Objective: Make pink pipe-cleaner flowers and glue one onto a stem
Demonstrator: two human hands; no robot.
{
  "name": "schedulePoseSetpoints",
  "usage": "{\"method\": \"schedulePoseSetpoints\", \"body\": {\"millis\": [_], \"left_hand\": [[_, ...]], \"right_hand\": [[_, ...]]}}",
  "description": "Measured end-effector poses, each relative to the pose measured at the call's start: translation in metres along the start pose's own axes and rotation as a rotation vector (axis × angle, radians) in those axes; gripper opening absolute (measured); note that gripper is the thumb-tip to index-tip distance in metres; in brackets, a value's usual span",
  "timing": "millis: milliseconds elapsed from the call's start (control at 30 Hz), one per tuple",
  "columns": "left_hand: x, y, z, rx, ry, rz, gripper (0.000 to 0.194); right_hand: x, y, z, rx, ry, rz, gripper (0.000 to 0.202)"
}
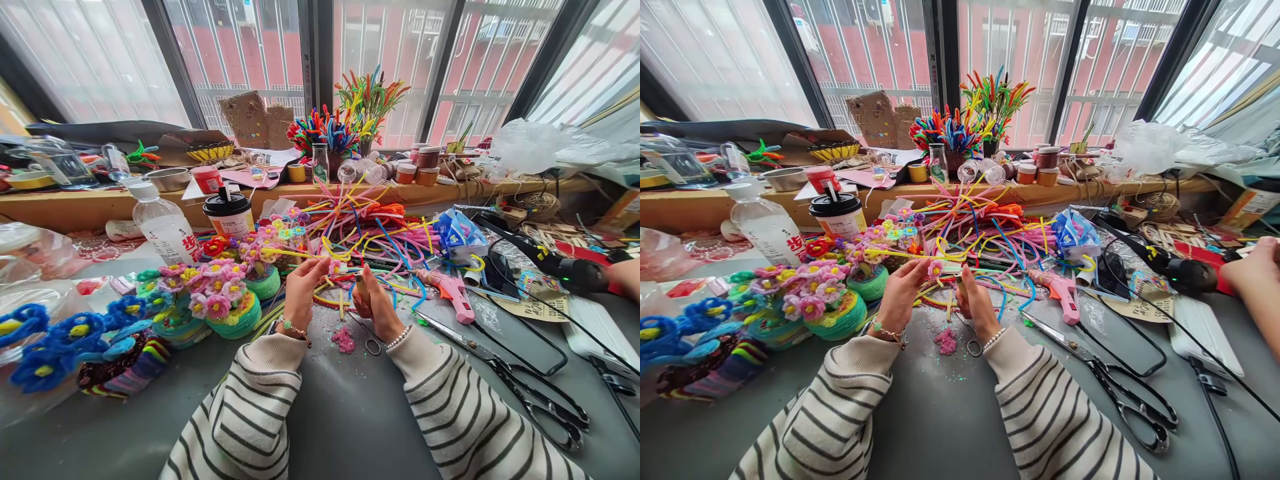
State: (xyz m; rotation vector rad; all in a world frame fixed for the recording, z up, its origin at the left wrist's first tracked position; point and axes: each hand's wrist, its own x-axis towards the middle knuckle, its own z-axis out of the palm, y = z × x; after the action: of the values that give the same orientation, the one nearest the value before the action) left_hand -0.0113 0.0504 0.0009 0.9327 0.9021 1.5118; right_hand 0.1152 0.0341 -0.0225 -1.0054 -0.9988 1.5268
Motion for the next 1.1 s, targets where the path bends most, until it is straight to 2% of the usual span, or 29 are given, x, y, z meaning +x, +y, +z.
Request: {"method": "schedulePoseSetpoints", "body": {"millis": [133,267,467,767,867,1000,1100], "left_hand": [[0.000,0.000,0.001,-0.090,0.036,-0.016,0.018],[0.000,0.001,0.001,-0.099,0.037,-0.018,0.017],[0.000,0.001,0.002,-0.038,0.035,0.100,0.016],[-0.003,0.002,0.004,0.004,0.009,0.216,0.016],[-0.002,0.003,0.004,-0.044,0.011,0.178,0.015],[0.000,0.004,0.003,-0.148,0.082,0.058,0.013],[0.000,0.004,0.002,-0.168,0.100,0.022,0.015]], "right_hand": [[0.005,0.002,0.007,0.066,0.023,0.021,0.053],[0.009,0.004,0.013,0.076,-0.010,0.012,0.051],[0.012,0.004,0.018,0.097,-0.072,-0.015,0.053],[0.019,0.003,0.020,0.165,-0.062,0.045,0.054],[0.019,0.003,0.021,0.171,-0.057,0.052,0.054],[0.020,0.002,0.022,0.162,-0.044,0.052,0.055],[0.020,0.002,0.023,0.149,-0.047,0.038,0.055]]}}
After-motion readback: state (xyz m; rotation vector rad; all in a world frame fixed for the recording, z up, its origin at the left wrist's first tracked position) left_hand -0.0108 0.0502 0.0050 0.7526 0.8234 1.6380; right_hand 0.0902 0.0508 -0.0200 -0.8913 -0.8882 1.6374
